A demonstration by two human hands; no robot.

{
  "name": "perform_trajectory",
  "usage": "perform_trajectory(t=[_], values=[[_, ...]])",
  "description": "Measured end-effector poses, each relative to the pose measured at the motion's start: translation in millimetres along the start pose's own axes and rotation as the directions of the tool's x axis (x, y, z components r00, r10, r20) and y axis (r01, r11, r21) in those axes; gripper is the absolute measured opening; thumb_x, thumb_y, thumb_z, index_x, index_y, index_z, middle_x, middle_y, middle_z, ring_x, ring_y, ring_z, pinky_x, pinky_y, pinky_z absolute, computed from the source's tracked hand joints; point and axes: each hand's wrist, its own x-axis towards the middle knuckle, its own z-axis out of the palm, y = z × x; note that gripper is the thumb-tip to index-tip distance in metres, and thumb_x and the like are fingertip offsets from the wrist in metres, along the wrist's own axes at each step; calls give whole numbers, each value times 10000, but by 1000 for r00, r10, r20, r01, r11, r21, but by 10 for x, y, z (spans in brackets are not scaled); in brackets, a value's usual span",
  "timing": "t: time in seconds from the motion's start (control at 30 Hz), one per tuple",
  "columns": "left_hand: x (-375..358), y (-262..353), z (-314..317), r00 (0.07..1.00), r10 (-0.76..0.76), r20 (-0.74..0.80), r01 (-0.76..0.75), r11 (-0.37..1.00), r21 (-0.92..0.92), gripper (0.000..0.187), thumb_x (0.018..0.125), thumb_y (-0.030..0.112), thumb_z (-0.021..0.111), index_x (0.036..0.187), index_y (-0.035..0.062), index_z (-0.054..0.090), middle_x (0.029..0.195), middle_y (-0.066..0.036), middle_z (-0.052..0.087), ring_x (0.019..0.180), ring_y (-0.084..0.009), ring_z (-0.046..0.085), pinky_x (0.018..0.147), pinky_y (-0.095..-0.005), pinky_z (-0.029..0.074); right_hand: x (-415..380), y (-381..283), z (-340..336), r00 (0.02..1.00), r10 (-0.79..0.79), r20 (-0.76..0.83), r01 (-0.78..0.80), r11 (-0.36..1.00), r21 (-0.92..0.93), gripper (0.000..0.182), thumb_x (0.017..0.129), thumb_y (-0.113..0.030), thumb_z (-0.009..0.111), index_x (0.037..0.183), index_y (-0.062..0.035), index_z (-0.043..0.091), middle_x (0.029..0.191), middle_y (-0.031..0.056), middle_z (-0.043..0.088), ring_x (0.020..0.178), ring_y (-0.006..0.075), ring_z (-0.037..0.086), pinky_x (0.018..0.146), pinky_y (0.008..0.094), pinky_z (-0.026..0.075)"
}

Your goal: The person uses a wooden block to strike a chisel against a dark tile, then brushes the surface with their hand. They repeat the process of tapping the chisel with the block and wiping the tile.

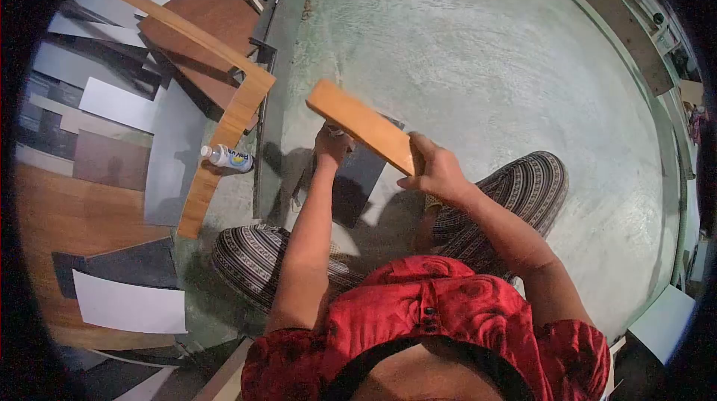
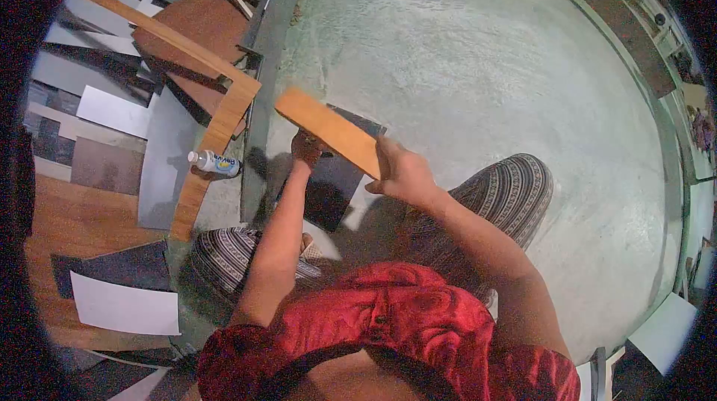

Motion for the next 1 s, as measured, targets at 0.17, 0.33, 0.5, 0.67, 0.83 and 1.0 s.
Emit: perform_trajectory(t=[0.17, 0.33, 0.5, 0.67, 0.83, 1.0], values=[[156, -517, 195, 989, 12, -150, -50, 967, -248, 419, 774, 324, 626, 1041, 15, 534, 948, -109, 624, 863, -196, 608, 700, -364, 491, 5, 37, -6, 993, 65, 102, -57, 995, -85, 876, 538, -292, 795, 1265, -8, 398, 1096, 222, 564, 991, 390, 554, 820, 420, 459], [107, -409, 93, 988, 150, 38, -154, 926, 344, 396, 800, 349, 595, 1051, 43, 566, 1018, -132, 609, 927, -259, 596, 760, -392, 490, -8, 14, 37, 984, -152, -98, 155, 988, 26, 880, 538, -278, 791, 1274, -9, 390, 1073, 238, 560, 959, 395, 560, 800, 431, 462], [56, -125, 28, 779, 598, 190, -442, 307, 843, 381, 762, 315, 626, 1016, 33, 585, 1040, -140, 618, 967, -293, 584, 823, -400, 468, -5, 71, 39, 996, -32, 86, 46, 985, -168, 845, 561, -258, 772, 1272, -17, 383, 1020, 237, 564, 930, 405, 559, 773, 454, 463], [18, -421, 45, 988, 149, -44, -138, 971, 193, 350, 746, 256, 606, 1006, 21, 590, 996, -147, 640, 947, -324, 598, 817, -412, 472, 1, -27, -3, 995, -100, 3, 100, 992, -77, 793, 569, -241, 760, 1243, -23, 403, 1005, 234, 565, 926, 407, 557, 759, 459, 462], [23, -754, -2, 990, 132, -52, -111, 949, 297, 394, 715, 244, 658, 1011, -4, 582, 988, -157, 642, 941, -296, 610, 810, -393, 478, 48, -38, 38, 975, -215, -46, 215, 977, -4, 754, 577, -230, 746, 1217, -24, 405, 952, 237, 566, 903, 409, 557, 750, 448, 462], [-2, -832, 35, 984, 157, -88, -154, 987, 38, 458, 719, 302, 705, 1024, -13, 574, 1008, -166, 633, 977, -280, 598, 823, -377, 475, 65, 0, 95, 985, -145, 89, 155, 981, -113, 769, 580, -222, 740, 1231, -15, 390, 950, 241, 561, 905, 409, 554, 762, 443, 459]])
